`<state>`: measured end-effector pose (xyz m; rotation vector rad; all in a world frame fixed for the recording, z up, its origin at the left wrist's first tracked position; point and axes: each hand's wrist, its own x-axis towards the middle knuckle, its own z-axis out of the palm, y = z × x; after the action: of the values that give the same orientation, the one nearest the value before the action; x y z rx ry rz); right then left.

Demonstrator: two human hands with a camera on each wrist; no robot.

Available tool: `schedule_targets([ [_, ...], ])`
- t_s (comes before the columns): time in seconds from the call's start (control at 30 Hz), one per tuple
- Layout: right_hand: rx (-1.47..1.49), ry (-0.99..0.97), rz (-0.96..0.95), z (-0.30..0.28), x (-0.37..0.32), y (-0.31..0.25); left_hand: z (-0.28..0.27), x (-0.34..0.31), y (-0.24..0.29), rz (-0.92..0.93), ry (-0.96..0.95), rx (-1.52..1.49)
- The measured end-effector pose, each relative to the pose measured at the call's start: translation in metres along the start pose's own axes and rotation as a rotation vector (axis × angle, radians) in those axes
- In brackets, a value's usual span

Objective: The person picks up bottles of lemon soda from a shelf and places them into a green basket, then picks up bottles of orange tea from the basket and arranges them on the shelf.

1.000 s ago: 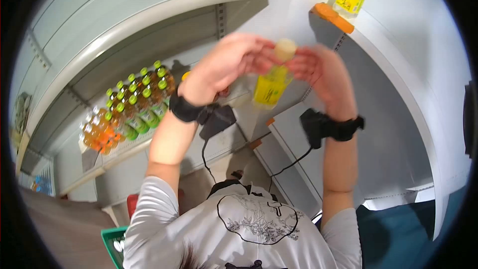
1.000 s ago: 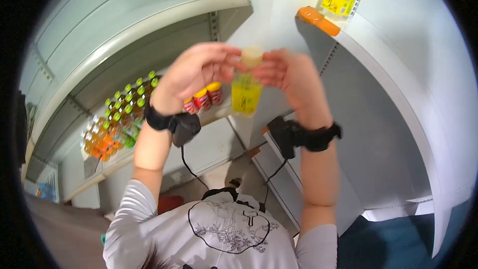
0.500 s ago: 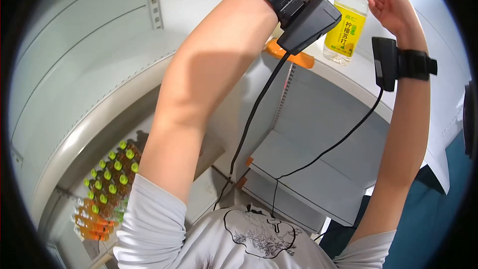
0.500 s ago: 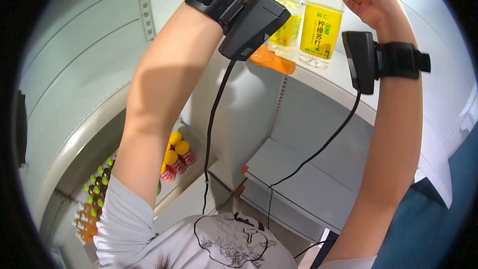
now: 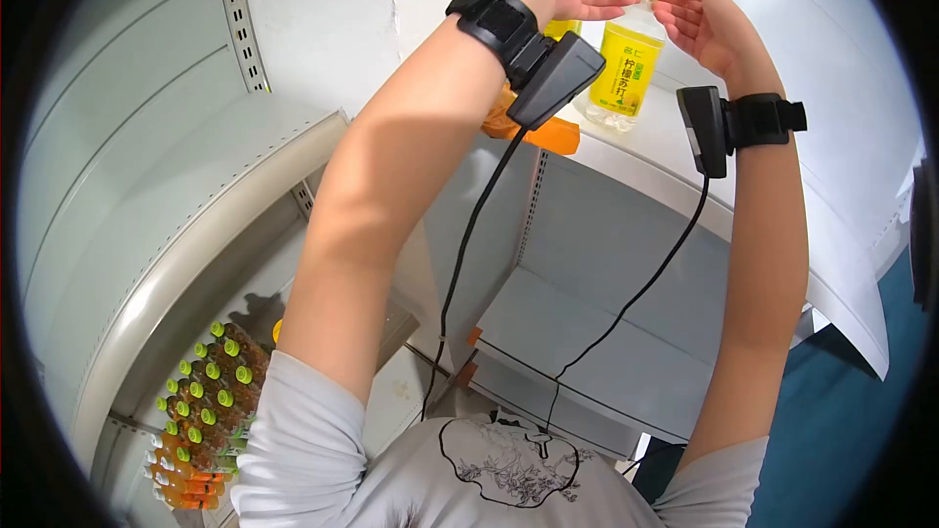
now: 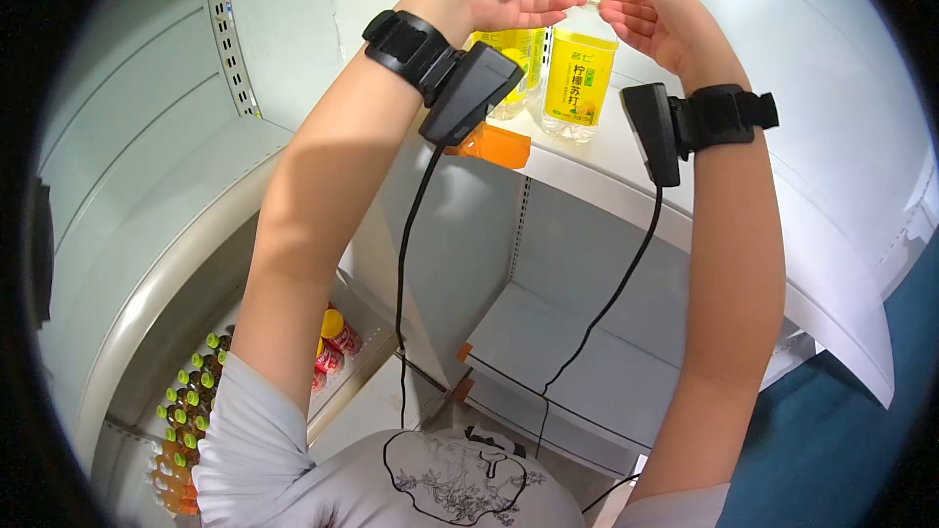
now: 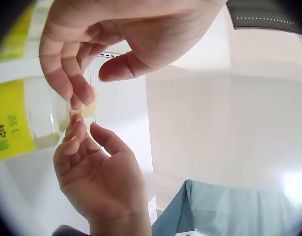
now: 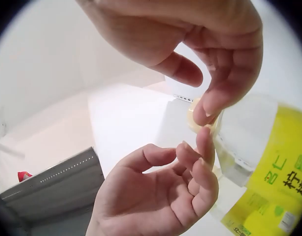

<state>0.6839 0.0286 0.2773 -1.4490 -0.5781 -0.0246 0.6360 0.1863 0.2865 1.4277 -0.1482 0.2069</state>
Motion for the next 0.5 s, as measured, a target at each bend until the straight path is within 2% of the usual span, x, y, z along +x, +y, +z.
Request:
schedule_targets([
  [0.07,-0.016,-0.035,-0.007,-0.004,0.000,0.002,-0.009,0.001,-0.006,0.013,-0.026,-0.026],
  [0.13,-0.283,-0.001,0.004,-0.005,-0.006,0.006,-0.015,-0.007,-0.018,0.117,0.033,0.287],
  [0.17,-0.284,0.001,0.006,-0.004,-0.011,0.010,-0.015,-0.009,-0.025,0.115,0.032,0.286],
  [0.23,-0.485,0.090,0.015,-0.002,-0.023,0.013,-0.010,-0.019,-0.034,0.259,0.061,0.387],
  [0.27,-0.508,0.099,0.040,-0.003,-0.024,0.016,-0.008,-0.026,-0.040,0.258,0.078,0.402],
  [0.43,-0.416,0.066,0.093,-0.010,-0.027,0.032,0.005,-0.056,-0.053,0.353,0.118,0.554],
  [0.5,-0.267,-0.026,0.136,-0.009,-0.031,0.039,0.005,-0.062,-0.059,0.384,0.085,0.562],
])
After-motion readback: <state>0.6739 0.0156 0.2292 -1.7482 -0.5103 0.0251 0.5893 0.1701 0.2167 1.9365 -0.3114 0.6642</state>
